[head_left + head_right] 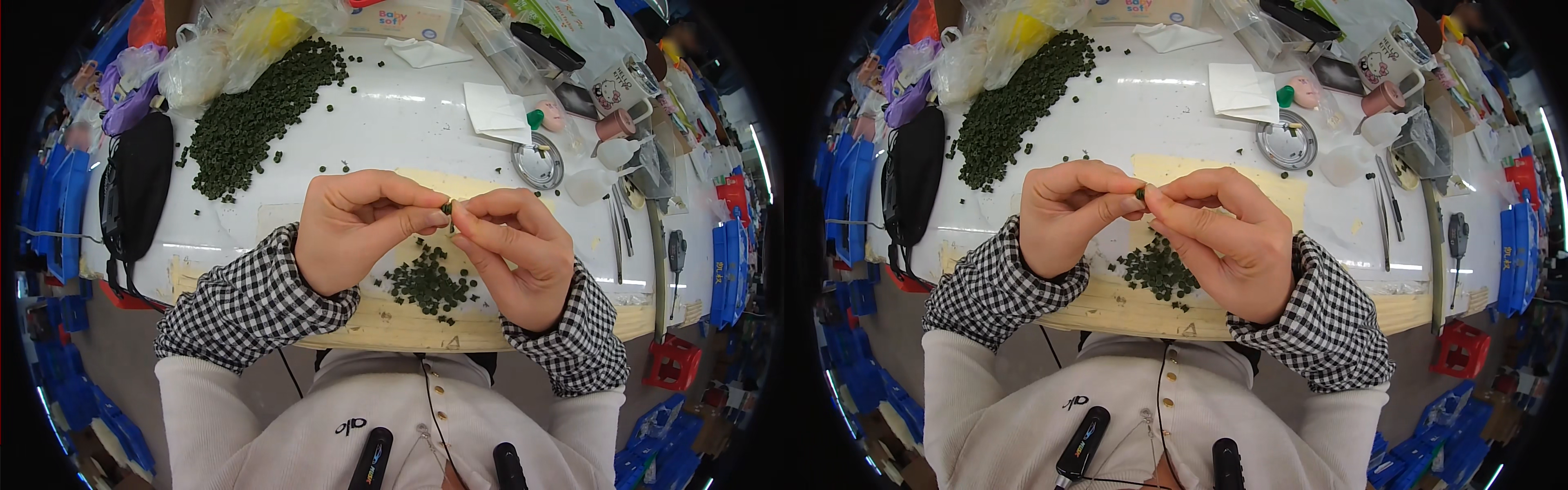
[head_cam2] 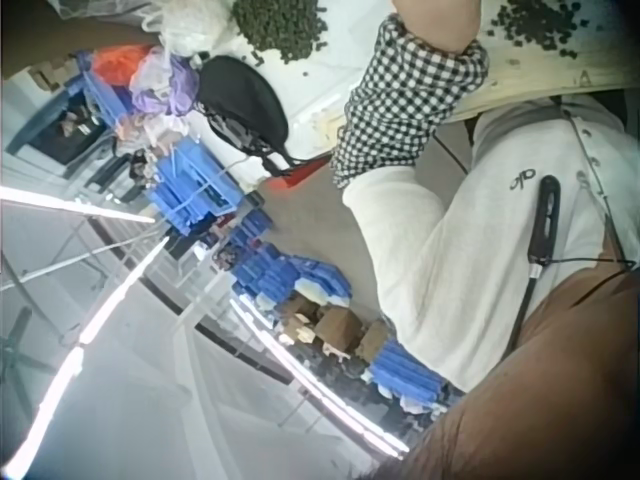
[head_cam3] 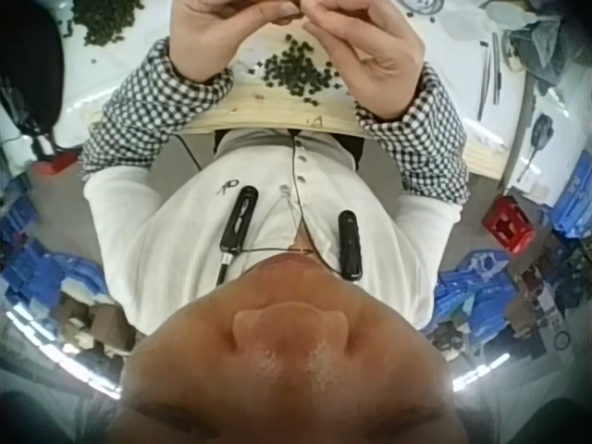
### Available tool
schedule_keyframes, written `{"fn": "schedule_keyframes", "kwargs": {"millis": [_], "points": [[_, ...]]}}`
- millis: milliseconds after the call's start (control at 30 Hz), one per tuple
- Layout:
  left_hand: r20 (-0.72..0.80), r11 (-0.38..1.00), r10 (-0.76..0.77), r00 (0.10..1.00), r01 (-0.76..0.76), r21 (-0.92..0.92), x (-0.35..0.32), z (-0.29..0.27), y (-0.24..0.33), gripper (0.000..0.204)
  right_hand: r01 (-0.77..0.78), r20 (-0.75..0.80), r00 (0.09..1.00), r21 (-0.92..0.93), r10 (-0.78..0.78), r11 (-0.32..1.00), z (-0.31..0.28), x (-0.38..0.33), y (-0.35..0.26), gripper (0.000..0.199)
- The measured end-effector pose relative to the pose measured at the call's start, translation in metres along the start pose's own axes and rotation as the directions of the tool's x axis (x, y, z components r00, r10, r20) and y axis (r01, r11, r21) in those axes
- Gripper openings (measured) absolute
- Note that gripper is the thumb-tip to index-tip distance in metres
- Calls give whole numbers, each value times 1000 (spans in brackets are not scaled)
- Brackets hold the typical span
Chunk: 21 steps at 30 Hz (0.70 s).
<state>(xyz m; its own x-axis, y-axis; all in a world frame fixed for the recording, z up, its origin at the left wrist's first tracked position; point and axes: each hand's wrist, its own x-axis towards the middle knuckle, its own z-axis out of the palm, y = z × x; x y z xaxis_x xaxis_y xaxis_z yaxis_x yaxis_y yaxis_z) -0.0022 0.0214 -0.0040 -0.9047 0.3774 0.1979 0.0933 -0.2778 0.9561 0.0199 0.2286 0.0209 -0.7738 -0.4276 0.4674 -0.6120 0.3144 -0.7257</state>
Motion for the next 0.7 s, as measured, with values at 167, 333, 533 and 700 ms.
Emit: {"fn": "schedule_keyframes", "kwargs": {"millis": [167,333,533,700], "points": [[142,875,222,965,-261,409,2,-5,8,20,-27,17,1000,49,26,998,0,0,1,29],[152,877,193,969,-240,416,2,-6,9,20,-38,16,999,56,37,998,0,-1,0,28],[69,972,72,995,-85,219,1,-3,7,17,-2,-12,1000,-2,2,1000,-1,0,0,28],[27,993,35,999,-38,109,1,-2,5,17,-10,-15,1000,-26,9,1000,-3,1,-1,28]]}}
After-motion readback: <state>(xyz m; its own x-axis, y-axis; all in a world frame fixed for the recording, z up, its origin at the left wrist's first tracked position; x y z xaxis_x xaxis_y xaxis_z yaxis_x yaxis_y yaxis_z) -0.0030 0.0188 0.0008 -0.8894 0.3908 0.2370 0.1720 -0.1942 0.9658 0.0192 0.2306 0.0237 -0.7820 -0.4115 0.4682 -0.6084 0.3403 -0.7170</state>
